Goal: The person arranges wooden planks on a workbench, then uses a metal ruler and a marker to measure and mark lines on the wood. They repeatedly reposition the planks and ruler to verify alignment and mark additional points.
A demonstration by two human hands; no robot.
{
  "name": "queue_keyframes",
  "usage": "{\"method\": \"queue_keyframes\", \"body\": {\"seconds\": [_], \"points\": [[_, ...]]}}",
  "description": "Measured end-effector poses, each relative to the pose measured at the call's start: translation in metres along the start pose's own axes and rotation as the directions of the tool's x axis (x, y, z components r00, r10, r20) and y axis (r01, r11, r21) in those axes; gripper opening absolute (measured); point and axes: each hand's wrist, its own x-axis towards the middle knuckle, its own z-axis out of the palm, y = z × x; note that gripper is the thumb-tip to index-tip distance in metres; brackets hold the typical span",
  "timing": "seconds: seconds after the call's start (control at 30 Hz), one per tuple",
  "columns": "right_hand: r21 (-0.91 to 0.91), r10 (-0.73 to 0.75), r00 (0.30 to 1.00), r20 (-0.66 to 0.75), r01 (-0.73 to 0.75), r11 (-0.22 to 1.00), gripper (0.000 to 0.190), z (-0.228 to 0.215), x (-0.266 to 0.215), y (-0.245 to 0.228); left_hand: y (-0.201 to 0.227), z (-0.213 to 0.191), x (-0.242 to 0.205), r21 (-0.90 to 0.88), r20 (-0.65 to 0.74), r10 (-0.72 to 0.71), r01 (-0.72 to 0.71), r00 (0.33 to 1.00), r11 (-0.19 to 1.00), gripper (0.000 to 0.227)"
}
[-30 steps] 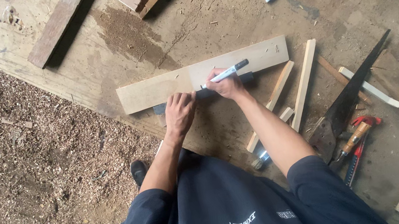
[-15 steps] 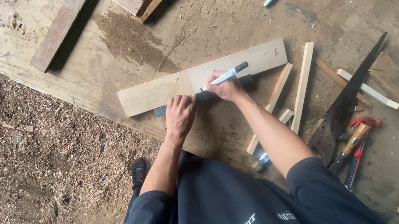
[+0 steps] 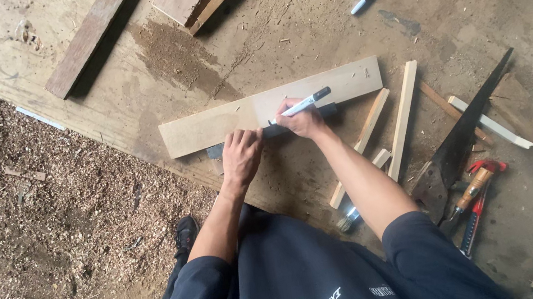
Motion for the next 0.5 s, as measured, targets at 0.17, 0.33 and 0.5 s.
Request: {"method": "queue_keyframes", "body": {"seconds": [0.17,0.33,0.5], "points": [[0.084,-0.007,1.000,0.015,0.006,0.996,0.027,-0.0009,-0.0004,-0.0008,-0.0001,-0.0002,0.0006,-0.018,-0.013,-0.002,0.002,1.000,1.000,0.034],[0.079,0.015,1.000,-0.007,-0.014,0.997,0.026,-0.0030,0.0032,-0.0025,-0.0025,-0.0013,0.0036,-0.014,-0.025,0.005,-0.005,1.000,1.000,0.032],[0.019,-0.039,0.999,0.029,0.038,0.999,0.026,-0.0025,-0.0005,-0.0003,-0.0017,-0.0011,0.0012,-0.042,-0.020,0.001,-0.001,1.000,0.999,0.032]]}}
